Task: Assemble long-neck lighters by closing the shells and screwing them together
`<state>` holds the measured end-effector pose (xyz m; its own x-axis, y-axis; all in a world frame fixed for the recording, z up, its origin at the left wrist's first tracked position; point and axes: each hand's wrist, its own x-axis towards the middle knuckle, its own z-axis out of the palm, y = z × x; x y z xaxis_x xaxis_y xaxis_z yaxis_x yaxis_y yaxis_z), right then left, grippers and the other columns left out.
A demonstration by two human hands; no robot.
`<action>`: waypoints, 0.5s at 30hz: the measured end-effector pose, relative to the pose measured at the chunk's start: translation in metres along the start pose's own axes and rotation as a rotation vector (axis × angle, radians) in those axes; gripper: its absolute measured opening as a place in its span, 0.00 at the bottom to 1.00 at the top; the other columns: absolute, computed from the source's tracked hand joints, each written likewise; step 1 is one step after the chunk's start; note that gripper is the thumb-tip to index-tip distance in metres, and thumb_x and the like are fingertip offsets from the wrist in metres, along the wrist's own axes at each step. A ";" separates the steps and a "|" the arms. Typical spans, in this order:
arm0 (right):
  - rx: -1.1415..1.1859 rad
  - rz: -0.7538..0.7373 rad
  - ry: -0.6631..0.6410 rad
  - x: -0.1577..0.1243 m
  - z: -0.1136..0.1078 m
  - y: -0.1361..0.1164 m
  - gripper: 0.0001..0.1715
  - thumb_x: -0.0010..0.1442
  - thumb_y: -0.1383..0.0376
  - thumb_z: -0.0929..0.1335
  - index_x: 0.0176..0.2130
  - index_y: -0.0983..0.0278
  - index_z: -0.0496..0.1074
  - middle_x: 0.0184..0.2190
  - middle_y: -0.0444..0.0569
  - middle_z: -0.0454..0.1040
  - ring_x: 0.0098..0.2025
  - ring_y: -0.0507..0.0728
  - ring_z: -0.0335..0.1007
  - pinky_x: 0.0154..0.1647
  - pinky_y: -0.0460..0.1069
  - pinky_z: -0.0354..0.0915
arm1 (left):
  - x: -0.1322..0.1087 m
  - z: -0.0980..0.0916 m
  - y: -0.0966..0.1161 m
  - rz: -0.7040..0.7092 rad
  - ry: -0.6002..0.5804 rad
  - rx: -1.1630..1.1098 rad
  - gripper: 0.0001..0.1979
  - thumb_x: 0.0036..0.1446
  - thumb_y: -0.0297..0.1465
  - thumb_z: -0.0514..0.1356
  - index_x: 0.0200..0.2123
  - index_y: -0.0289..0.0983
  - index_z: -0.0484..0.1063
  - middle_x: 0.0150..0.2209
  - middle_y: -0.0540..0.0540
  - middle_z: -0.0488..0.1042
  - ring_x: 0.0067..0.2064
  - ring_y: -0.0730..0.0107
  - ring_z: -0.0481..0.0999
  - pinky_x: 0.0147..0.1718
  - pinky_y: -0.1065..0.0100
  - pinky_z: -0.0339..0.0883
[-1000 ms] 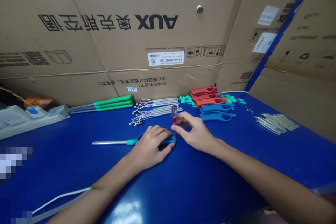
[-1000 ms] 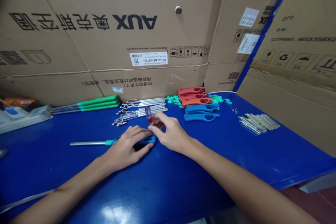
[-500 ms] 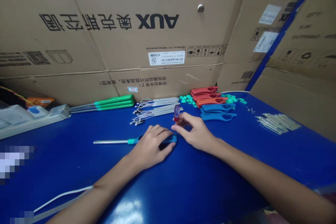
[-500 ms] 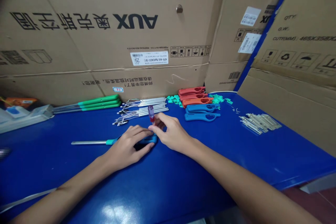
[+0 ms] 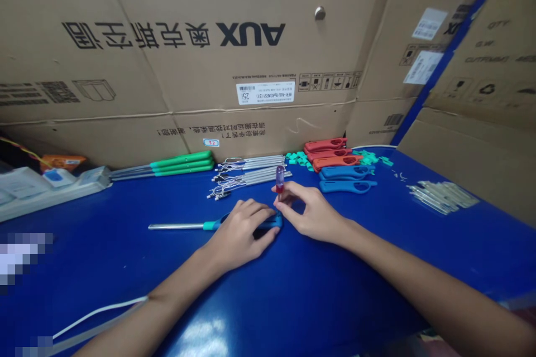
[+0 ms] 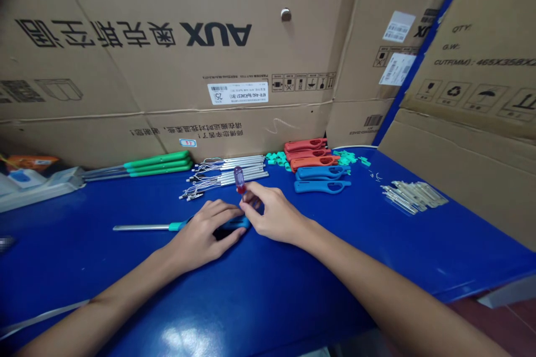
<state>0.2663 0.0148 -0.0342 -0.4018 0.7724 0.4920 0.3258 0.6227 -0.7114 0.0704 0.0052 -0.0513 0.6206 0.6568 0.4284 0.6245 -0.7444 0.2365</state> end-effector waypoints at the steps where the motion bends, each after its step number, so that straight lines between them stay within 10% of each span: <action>1: -0.001 0.003 -0.002 0.000 0.000 0.001 0.10 0.61 0.67 0.66 0.45 0.64 0.68 0.34 0.48 0.76 0.34 0.54 0.74 0.38 0.50 0.71 | 0.000 0.000 0.000 0.000 -0.002 0.001 0.11 0.62 0.35 0.57 0.43 0.36 0.73 0.42 0.42 0.77 0.43 0.58 0.74 0.44 0.54 0.65; 15: 0.024 0.002 0.009 0.001 0.002 0.004 0.09 0.60 0.68 0.67 0.43 0.63 0.69 0.32 0.46 0.75 0.33 0.53 0.72 0.37 0.48 0.70 | 0.001 0.001 0.000 0.000 0.002 0.003 0.11 0.61 0.35 0.58 0.44 0.36 0.74 0.42 0.43 0.77 0.43 0.59 0.74 0.45 0.55 0.65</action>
<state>0.2658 0.0176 -0.0374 -0.3930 0.7748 0.4952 0.3062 0.6180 -0.7241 0.0713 0.0058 -0.0522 0.6197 0.6566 0.4298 0.6261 -0.7439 0.2337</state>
